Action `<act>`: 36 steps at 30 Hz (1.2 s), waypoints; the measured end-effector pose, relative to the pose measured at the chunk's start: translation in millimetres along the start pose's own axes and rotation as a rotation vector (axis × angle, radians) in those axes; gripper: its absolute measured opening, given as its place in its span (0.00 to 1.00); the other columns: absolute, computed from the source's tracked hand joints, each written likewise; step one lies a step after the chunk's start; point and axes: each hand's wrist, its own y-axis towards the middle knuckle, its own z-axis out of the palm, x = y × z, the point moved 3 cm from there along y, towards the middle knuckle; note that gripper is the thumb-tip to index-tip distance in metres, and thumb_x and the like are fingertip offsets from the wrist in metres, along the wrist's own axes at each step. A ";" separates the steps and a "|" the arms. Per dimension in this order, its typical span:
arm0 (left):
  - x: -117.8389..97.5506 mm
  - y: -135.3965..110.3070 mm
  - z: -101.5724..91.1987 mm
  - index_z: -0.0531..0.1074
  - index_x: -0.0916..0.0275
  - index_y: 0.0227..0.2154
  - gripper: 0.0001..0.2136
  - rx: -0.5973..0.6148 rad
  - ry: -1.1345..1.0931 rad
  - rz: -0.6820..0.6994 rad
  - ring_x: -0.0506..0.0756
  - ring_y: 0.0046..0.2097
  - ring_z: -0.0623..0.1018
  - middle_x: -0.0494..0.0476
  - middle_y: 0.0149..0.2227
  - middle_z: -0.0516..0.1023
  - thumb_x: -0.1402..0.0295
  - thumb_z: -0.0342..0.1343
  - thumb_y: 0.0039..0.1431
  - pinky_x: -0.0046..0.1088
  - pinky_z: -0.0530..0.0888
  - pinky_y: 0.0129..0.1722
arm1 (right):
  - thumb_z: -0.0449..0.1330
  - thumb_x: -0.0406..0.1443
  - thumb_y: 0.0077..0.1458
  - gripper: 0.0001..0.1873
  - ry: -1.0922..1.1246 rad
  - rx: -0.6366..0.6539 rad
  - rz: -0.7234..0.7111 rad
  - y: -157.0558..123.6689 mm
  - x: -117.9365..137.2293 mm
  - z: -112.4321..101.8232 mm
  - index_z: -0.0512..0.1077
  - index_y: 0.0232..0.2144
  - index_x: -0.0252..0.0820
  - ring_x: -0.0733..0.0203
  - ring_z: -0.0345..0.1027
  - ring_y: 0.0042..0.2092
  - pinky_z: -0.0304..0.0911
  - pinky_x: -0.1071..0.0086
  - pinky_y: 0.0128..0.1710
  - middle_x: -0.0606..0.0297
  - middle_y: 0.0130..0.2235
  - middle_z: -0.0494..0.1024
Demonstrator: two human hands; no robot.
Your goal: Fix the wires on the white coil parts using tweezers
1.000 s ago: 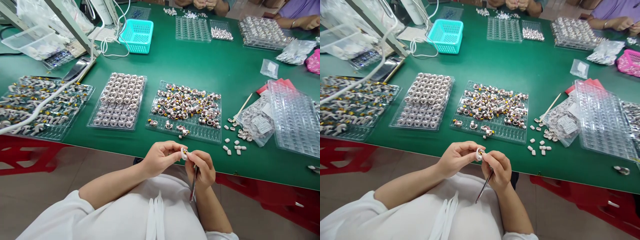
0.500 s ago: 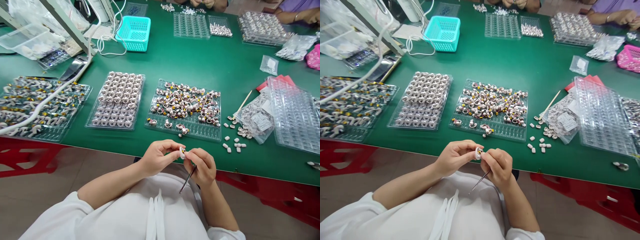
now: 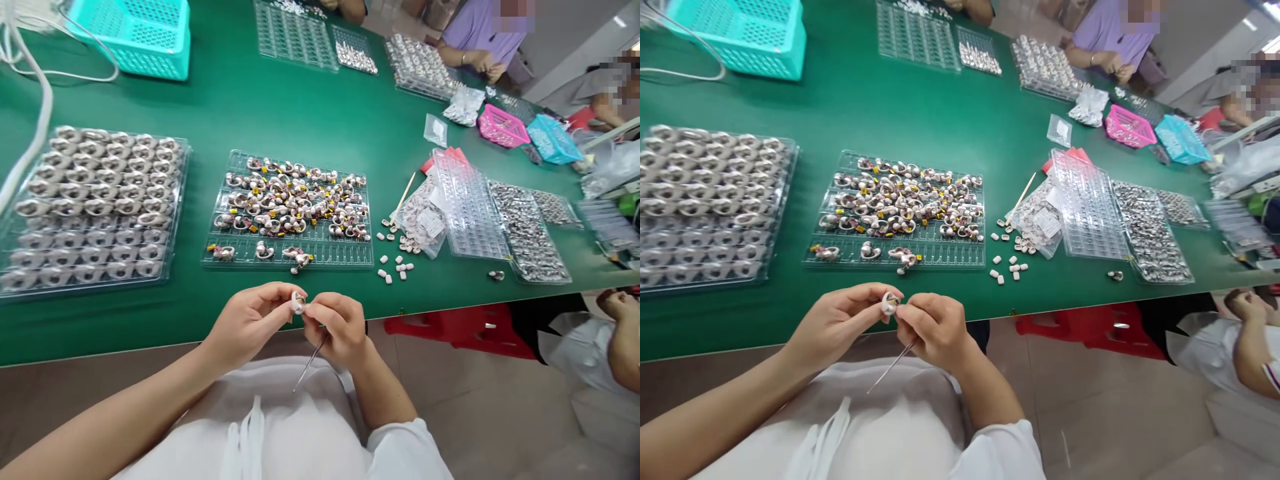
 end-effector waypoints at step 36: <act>8.8 7.9 -0.9 0.80 0.67 0.35 0.15 0.032 -0.349 -0.085 0.51 0.32 0.76 0.57 0.31 0.79 0.60 0.69 0.51 0.29 0.76 0.37 | 0.63 0.35 0.59 0.08 0.126 0.060 0.537 1.1 -30.7 -51.9 0.77 0.42 0.47 0.63 0.74 0.30 0.69 0.71 0.27 0.64 0.38 0.82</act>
